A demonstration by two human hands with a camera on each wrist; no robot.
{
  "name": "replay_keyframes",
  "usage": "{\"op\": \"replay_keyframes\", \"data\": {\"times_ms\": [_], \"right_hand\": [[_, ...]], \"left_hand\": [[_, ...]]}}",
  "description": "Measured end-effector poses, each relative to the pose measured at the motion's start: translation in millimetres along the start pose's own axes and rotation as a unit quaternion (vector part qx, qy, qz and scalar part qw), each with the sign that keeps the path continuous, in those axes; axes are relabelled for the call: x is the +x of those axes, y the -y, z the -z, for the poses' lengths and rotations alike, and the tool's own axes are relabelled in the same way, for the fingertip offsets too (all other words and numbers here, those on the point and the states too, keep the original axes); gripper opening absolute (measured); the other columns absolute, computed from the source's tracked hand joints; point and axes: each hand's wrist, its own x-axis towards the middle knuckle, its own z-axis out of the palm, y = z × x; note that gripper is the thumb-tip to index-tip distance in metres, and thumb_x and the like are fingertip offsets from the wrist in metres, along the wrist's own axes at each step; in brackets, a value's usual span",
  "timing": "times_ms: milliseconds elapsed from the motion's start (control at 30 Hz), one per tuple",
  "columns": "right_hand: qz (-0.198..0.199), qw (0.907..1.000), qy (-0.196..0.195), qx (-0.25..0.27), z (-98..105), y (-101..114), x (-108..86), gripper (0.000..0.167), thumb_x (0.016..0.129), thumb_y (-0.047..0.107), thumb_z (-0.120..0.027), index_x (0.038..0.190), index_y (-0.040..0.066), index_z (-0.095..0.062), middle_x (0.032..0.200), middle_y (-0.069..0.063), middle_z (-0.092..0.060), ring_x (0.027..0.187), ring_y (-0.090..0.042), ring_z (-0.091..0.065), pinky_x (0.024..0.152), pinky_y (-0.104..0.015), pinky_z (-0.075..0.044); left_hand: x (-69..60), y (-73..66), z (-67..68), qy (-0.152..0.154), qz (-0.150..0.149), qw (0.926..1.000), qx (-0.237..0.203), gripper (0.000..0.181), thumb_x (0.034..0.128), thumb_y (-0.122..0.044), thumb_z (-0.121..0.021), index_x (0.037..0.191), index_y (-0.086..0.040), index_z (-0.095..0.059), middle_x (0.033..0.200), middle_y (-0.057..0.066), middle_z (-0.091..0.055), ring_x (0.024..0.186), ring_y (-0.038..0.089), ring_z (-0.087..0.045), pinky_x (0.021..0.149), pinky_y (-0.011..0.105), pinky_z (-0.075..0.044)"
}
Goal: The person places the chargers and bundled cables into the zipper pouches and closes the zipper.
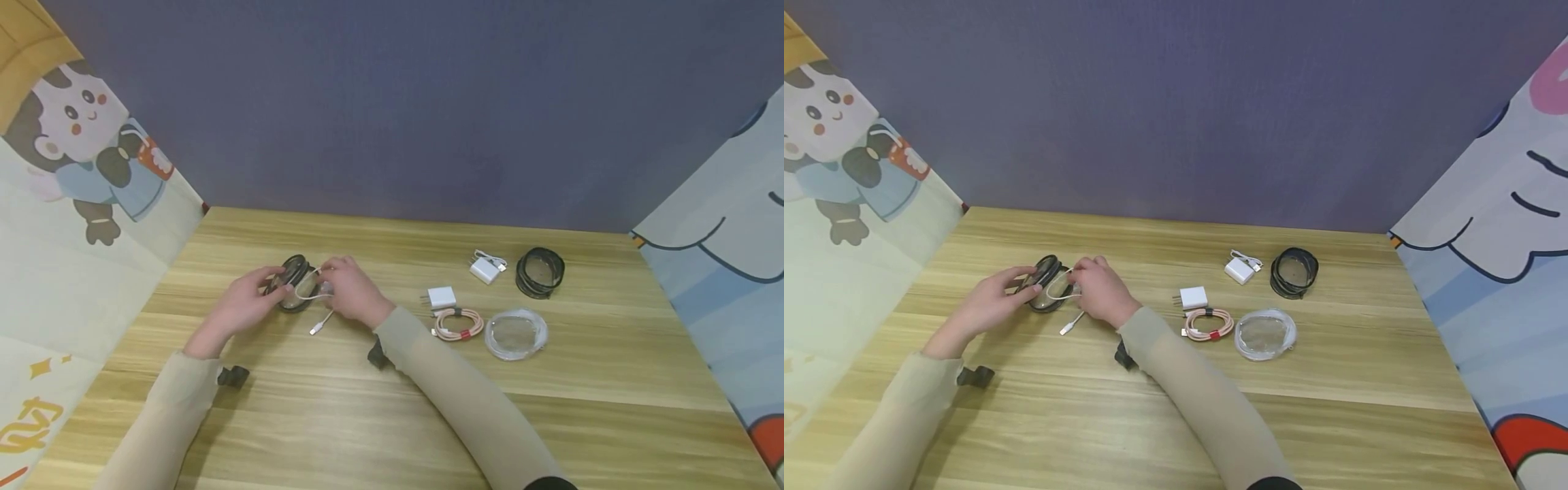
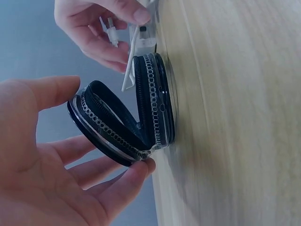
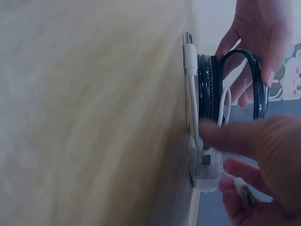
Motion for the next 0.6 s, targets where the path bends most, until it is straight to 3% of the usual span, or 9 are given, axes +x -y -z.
{"op": "replay_keyframes", "data": {"times_ms": [200,467,600], "right_hand": [[0.002,0.9999,-0.013,-0.011,3.5,0.6,-0.6,0.031,0.082,0.005,-0.074,0.111,0.014,-0.074,0.120,-0.001,-0.065,0.113,-0.018,-0.058,0.103,-0.028,-0.045],[0.039,0.9982,0.045,-0.002,7.5,2.6,-4.3,0.022,0.078,0.016,-0.083,0.099,0.015,-0.076,0.126,0.000,-0.059,0.116,-0.018,-0.049,0.106,-0.025,-0.039],[0.040,0.9981,0.048,-0.003,7.5,3.8,-4.3,0.019,0.081,0.014,-0.081,0.099,0.014,-0.077,0.126,-0.001,-0.057,0.115,-0.017,-0.047,0.105,-0.024,-0.040]], "left_hand": [[0.4,0.8,-0.9,0.000,0.002,1.0000,-0.001,0.064,0.0993,-0.049,-0.055,0.144,-0.004,-0.048,0.143,0.028,-0.049,0.125,0.050,-0.049,0.102,0.064,-0.040],[-0.3,0.2,0.1,0.005,0.003,1.0000,0.000,0.064,0.0996,-0.050,-0.054,0.144,-0.005,-0.048,0.144,0.027,-0.048,0.126,0.050,-0.048,0.103,0.064,-0.039],[-1.0,-0.8,0.5,0.004,0.003,1.0000,0.002,0.063,0.0996,-0.049,-0.054,0.144,-0.005,-0.048,0.145,0.026,-0.048,0.126,0.050,-0.048,0.103,0.064,-0.040]]}}
